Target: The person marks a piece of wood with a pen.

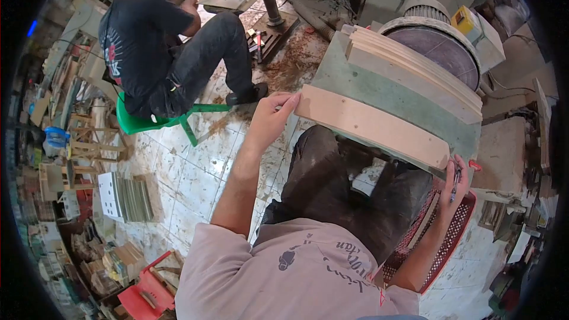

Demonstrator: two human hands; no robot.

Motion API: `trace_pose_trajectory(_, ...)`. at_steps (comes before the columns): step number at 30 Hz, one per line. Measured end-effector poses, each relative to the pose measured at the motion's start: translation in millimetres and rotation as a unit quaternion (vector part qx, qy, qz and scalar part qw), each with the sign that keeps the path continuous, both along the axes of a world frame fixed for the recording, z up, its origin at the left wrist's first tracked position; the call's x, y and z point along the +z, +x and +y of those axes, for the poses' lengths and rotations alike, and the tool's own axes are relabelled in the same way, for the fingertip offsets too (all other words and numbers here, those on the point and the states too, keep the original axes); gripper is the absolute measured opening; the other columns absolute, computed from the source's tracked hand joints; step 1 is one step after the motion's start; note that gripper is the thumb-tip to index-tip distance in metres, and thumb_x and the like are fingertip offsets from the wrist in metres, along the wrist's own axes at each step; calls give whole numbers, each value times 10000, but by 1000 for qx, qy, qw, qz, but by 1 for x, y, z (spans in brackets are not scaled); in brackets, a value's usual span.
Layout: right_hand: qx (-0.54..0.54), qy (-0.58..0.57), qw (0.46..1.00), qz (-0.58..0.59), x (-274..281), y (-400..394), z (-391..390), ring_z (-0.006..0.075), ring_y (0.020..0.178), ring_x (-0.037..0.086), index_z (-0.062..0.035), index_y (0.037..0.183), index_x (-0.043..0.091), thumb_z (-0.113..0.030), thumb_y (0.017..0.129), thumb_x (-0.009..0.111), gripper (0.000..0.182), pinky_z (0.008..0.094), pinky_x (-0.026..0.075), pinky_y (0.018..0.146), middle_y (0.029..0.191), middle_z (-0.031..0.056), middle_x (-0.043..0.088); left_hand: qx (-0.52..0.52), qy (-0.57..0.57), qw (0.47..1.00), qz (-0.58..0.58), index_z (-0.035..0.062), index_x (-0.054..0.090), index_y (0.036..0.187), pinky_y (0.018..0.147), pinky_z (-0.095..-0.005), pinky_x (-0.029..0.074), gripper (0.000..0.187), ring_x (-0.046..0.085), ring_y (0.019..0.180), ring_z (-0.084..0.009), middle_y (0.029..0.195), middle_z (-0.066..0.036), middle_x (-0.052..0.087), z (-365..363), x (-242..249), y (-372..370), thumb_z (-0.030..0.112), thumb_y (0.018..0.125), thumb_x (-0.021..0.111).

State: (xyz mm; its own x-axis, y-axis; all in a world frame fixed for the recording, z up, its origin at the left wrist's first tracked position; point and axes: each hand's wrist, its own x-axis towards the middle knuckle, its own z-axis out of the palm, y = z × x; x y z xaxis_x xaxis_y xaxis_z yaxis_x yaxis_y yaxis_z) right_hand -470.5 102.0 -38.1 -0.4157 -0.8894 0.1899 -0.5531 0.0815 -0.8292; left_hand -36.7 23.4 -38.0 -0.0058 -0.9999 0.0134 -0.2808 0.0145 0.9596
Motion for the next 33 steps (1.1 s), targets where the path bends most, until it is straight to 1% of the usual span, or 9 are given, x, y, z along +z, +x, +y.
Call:
trace_pose_trajectory(4,-41,0,998,-55,0,9,0,188,1014,582,52,1190,558,-205,955,556,349,301,431,917,1090,140,621,25,-34,999,7,-67,658,952,785,-273,432,304,573,868,-139,904,-103,665,0,4,-7,224,943,572)
trace_pose_trajectory(6,-43,-57,997,3,2,9,-5,159,1003,555,30,1185,573,-225,950,569,346,277,427,912,1093,75,603,40,-26,996,75,-44,663,1093,807,-241,426,297,559,904,-88,1008,-50,662,-7,14,-10,202,941,596)
trace_pose_trajectory(9,-50,-79,995,-27,12,5,-21,175,1032,572,46,1187,557,-223,957,561,354,294,415,936,1113,114,615,17,-14,994,104,-41,654,1118,803,-230,438,310,570,888,-80,988,-41,670,-25,39,-18,206,937,603)
trace_pose_trajectory(12,-15,-52,998,-33,23,-4,-36,165,1040,566,40,1196,555,-232,959,560,361,282,406,943,1132,111,613,14,-9,992,122,-43,642,1141,817,-222,448,325,587,888,-83,984,-44,679,-51,32,-25,208,937,602)
trace_pose_trajectory(19,15,-47,994,-102,5,-7,-62,181,1086,562,47,1205,560,-201,952,560,353,290,394,979,1185,118,609,-24,45,995,91,-41,593,1216,900,-244,433,348,578,1024,-117,1136,-84,646,-81,16,-30,186,954,563)
trace_pose_trajectory(24,-2,-63,997,-42,5,-6,-41,185,1102,564,25,1173,576,-205,977,520,307,302,409,972,1185,126,612,-4,9,999,31,-29,524,1301,936,-258,421,411,561,1092,-136,1214,-88,611,-65,-3,-18,196,958,554)
trace_pose_trajectory(25,-19,-62,997,-35,1,-8,-32,189,1091,569,18,1169,578,-218,980,516,309,302,417,959,1181,135,616,21,15,998,65,-35,545,1272,855,-243,444,402,572,994,-122,1111,-62,630,-54,-2,-18,207,951,559)
trace_pose_trajectory(28,-70,-37,996,-47,11,6,-1,177,1022,591,2,1118,594,-229,995,491,281,285,433,920,1092,135,647,28,86,993,72,15,601,1218,695,-198,449,330,566,849,-60,1011,-1,635,-34,-16,6,204,949,575)
trace_pose_trajectory(33,-38,11,999,-31,21,25,14,136,876,633,12,1103,596,-182,983,495,250,267,477,768,947,118,687,14,126,992,1,-8,644,1125,689,-230,457,309,572,805,-74,916,-11,641,-5,3,-4,224,923,616)
